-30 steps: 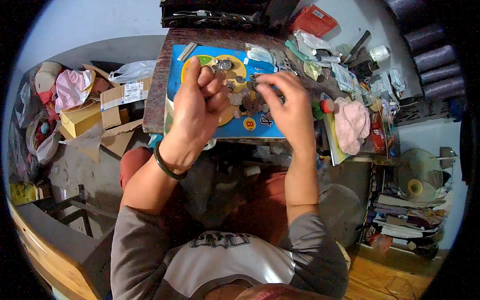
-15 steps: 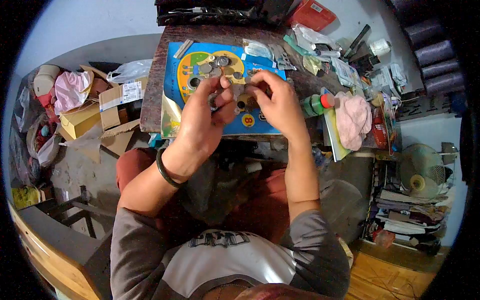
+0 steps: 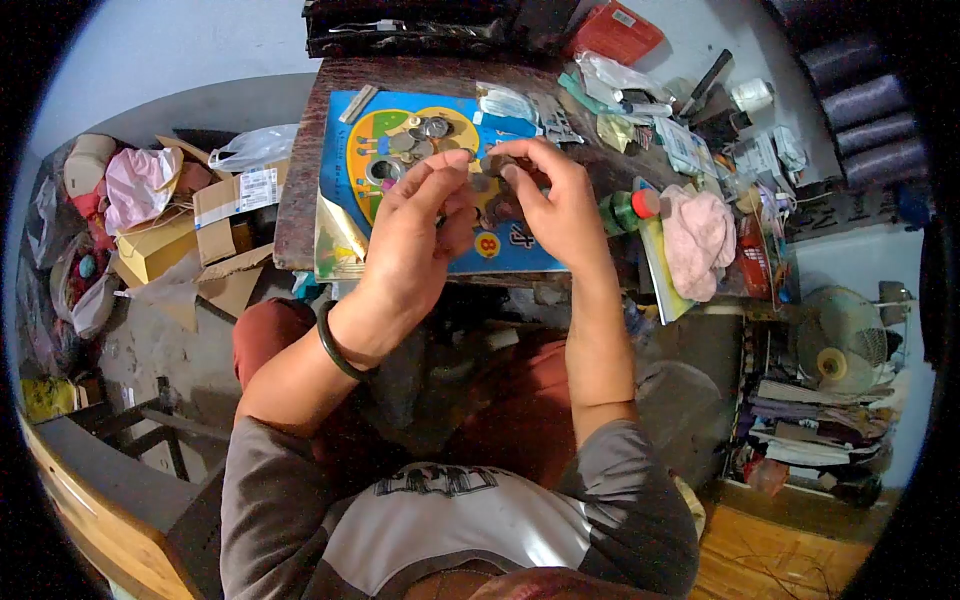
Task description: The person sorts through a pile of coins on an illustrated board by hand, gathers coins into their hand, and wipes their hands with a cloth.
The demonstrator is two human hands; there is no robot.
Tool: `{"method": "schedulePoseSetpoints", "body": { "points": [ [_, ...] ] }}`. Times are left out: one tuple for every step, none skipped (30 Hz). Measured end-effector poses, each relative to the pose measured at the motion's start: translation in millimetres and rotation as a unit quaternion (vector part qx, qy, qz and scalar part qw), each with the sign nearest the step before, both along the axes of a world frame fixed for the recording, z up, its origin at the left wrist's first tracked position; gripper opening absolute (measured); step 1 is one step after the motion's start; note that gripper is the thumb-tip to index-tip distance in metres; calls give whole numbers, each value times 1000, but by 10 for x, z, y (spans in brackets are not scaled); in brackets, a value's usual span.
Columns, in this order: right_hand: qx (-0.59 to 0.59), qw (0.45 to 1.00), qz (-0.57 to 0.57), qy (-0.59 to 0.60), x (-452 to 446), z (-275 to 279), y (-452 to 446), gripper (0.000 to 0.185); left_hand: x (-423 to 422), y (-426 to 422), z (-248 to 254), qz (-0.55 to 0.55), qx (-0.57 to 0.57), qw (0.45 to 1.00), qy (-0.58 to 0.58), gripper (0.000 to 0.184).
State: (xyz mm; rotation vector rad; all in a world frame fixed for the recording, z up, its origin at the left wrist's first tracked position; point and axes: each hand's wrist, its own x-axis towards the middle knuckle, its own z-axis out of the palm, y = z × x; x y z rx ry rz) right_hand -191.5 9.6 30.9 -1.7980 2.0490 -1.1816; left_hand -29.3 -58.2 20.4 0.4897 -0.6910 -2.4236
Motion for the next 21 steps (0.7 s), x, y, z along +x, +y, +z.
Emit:
{"method": "schedulePoseSetpoints", "body": {
  "points": [
    [10, 997, -16, -78, 31, -13, -2, 15, -7, 2, -7, 5, 5, 1000, 2, 11],
    [19, 987, -31, -156, 51, -19, 0, 16, -16, 1, -17, 11, 9, 1000, 4, 15],
    [15, 980, -27, -198, 60, 3, 13, 14, -24, 0, -21, 17, 14, 1000, 7, 19],
    [12, 971, -22, -239, 69, 46, 28, 13, -33, 18, -11, 20, 5, 1000, -7, 19],
    [8, 960, -17, -280, 78, 82, 36, 12, -46, 47, 5, 24, -4, 999, -21, 18],
    [12, 954, -12, -298, 94, 102, 39, 12, -53, 58, 16, 27, -13, 999, -34, 17],
    [16, 948, -6, -317, 115, 112, 44, 12, -54, 53, 14, 18, -26, 999, -30, 16],
    [20, 942, -1, -336, 138, 115, 49, 12, -54, 48, 9, 8, -40, 999, -26, 15],
    [2, 945, 9, -326, 164, 98, 49, 12, -53, 43, 5, -3, -54, 998, -22, 14],
    [-15, 949, 19, -315, 194, 67, 41, 12, -61, 41, 4, 0, -51, 998, -22, 12],
    [-32, 952, 29, -304, 222, 47, 37, 12, -74, 44, 5, 1, -48, 999, -22, 11],
    [-39, 950, 32, -309, 251, 49, 35, 12, -83, 48, 3, 3, -44, 999, -22, 10],
    [-47, 947, 36, -315, 280, 63, 32, 12, -85, 49, 0, 6, -43, 999, -19, 10],
    [-54, 945, 39, -320, 303, 86, 37, 12, -86, 49, -3, 9, -41, 999, -17, 10],
    [-38, 946, 37, -320, 313, 138, 57, 12, -89, 47, -6, 12, -39, 999, -14, 10],
    [-24, 947, 36, -319, 315, 208, 80, 12, -95, 32, -22, 13, -49, 999, -14, 10],
    [-9, 947, 33, -319, 312, 241, 100, 12, -100, 26, -58, 12, -56, 998, -15, 10],
    [-7, 951, 33, -308, 291, 228, 99, 11, -104, 26, -81, 11, -64, 998, -16, 10],
    [-4, 954, 32, -297, 251, 197, 87, 10, -105, 34, -86, 2, -70, 997, -20, 11],
    [-1, 958, 32, -286, 213, 166, 77, 10, -104, 42, -92, -7, -76, 997, -23, 12],
    [-8, 953, 37, -299, 183, 141, 72, 9, -101, 45, -98, -15, -82, 996, -26, 12]
  ]
}}
